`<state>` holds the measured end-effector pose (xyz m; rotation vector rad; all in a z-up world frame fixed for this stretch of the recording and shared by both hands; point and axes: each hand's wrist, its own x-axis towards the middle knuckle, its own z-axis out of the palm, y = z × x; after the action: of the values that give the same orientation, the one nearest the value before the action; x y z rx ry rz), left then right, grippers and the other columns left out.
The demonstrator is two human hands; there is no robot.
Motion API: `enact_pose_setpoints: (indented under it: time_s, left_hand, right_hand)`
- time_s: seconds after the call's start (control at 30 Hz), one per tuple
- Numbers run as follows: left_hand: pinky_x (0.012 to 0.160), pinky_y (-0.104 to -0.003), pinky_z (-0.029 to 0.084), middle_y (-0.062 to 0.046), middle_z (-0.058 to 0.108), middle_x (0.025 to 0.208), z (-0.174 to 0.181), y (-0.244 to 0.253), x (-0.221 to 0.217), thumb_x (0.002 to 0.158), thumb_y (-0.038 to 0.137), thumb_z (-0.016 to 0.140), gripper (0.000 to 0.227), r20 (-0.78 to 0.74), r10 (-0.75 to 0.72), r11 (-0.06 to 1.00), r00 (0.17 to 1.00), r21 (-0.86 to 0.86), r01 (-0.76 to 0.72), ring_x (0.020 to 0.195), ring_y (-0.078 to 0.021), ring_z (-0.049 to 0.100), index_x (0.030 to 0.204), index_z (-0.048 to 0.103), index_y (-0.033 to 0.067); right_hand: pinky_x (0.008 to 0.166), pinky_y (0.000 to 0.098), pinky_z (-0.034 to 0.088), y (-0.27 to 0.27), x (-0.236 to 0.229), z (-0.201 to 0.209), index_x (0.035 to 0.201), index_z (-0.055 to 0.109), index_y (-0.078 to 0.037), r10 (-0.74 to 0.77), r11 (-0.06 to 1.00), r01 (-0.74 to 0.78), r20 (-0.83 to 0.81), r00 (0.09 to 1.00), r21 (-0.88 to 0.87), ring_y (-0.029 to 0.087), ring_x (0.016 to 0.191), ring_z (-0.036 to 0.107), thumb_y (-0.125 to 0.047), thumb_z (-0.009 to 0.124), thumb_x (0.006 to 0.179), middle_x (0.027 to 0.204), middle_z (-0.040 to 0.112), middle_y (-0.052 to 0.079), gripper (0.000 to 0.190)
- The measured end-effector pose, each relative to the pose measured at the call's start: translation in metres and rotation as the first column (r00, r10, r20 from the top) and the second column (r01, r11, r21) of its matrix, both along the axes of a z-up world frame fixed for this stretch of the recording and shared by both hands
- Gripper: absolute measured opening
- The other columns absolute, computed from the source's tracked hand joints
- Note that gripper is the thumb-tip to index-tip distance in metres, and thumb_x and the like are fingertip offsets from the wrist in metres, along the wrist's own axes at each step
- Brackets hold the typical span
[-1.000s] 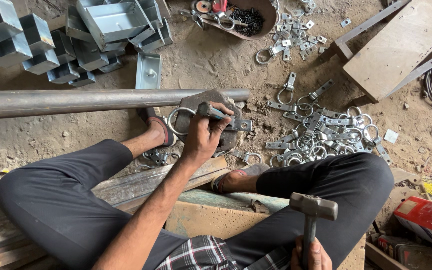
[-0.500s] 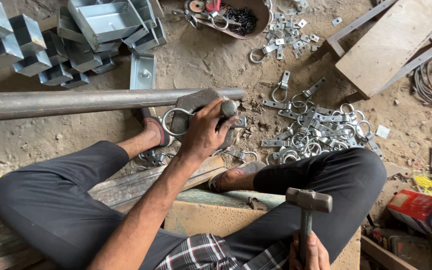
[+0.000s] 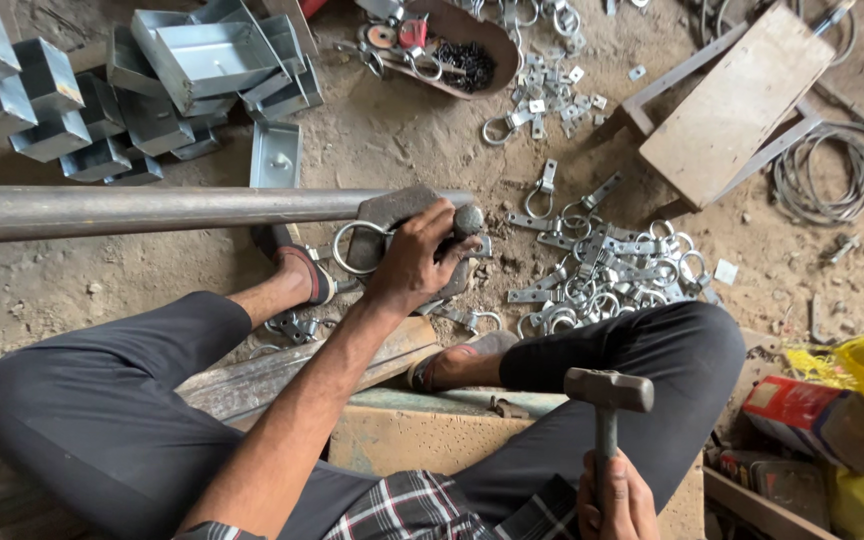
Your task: The person sits on the ground and uses a hammer to strike a metal part held against a metal rod. The person repeatedly hammers the metal part, occasionally adjusting its position, while surrounded by piles of similar metal hardware.
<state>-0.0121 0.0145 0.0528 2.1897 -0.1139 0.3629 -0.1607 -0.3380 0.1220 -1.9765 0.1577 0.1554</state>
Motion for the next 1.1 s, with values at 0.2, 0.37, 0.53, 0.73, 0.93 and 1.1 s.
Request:
enact_pose_setpoints:
  time_s: [0.2, 0.37, 0.53, 0.73, 0.93, 1.1]
  left_hand:
    - [0.058, -0.033, 0.064, -0.015, 0.069, 0.096, 0.008, -0.005, 0.006, 0.105, 0.037, 0.057, 0.04, 0.038, -0.031, 0.999, 0.999, -0.023, 0.032, 0.072, -0.0231, 0.071, 0.112, 0.067, -0.0009]
    - [0.064, -0.034, 0.065, -0.019, 0.072, 0.104, 0.004, -0.009, 0.011, 0.104, 0.036, 0.06, 0.042, 0.05, -0.015, 1.0, 0.999, 0.028, 0.014, 0.079, -0.0266, 0.074, 0.115, 0.068, -0.0028]
    - [0.083, -0.044, 0.064, -0.029, 0.066, 0.131, -0.018, -0.009, 0.012, 0.105, 0.045, 0.057, 0.052, 0.091, 0.017, 0.995, 0.996, 0.093, -0.026, 0.101, -0.037, 0.075, 0.123, 0.068, -0.0028]
    - [0.103, -0.055, 0.05, -0.028, 0.055, 0.147, -0.017, -0.007, 0.007, 0.105, 0.042, 0.053, 0.054, -0.085, 0.03, 0.995, 0.996, 0.097, -0.021, 0.123, -0.0456, 0.062, 0.133, 0.063, -0.0024]
    - [0.086, -0.048, 0.058, -0.026, 0.065, 0.128, 0.0, -0.006, 0.013, 0.107, 0.037, 0.049, 0.043, -0.037, 0.05, 0.998, 0.998, -0.04, -0.051, 0.103, -0.0359, 0.068, 0.125, 0.067, 0.0032]
    - [0.06, -0.033, 0.06, -0.01, 0.071, 0.097, 0.017, -0.005, -0.001, 0.109, 0.034, 0.054, 0.033, 0.023, 0.22, 0.89, 0.975, -0.415, -0.19, 0.078, -0.0162, 0.067, 0.104, 0.067, 0.0046]
  right_hand:
    - [0.04, 0.0248, 0.035, 0.026, 0.049, 0.006, 0.105, 0.058, -0.001, 0.078, 0.979, 0.021, -0.471, 0.879, 0.202, 0.011, 0.048, 0.042, -0.036, 0.046, 0.11, 0.065, 0.046, 0.005, 0.037]
    - [0.037, 0.0272, 0.034, 0.041, 0.092, 0.07, 0.101, 0.057, 0.0, 0.203, 0.974, -0.212, 0.101, 0.974, 0.081, 0.013, 0.045, 0.04, -0.041, 0.045, 0.115, 0.064, 0.044, 0.005, 0.045]
    - [0.038, 0.0274, 0.033, 0.08, 0.108, 0.129, 0.103, 0.059, 0.001, -0.013, 0.914, -0.131, 0.352, 0.936, 0.383, 0.014, 0.046, 0.039, -0.04, 0.045, 0.114, 0.065, 0.046, 0.005, 0.045]
    - [0.04, 0.0276, 0.032, 0.101, 0.157, 0.076, 0.105, 0.06, 0.003, 0.273, 0.958, -0.286, -0.213, 0.938, -0.031, 0.014, 0.047, 0.039, -0.039, 0.046, 0.112, 0.065, 0.048, 0.004, 0.045]
    - [0.055, 0.0264, 0.046, 0.001, 0.07, 0.004, 0.132, 0.06, -0.008, 0.13, 0.987, -0.106, 0.214, 0.968, -0.12, 0.017, 0.068, 0.058, -0.026, 0.058, 0.101, 0.094, 0.066, 0.012, 0.036]
    - [0.065, 0.0304, 0.054, -0.059, 0.014, -0.086, 0.131, 0.055, 0.002, 0.16, 0.985, -0.129, 0.329, 0.931, -0.114, 0.021, 0.075, 0.065, -0.02, 0.059, 0.107, 0.094, 0.065, 0.017, 0.033]
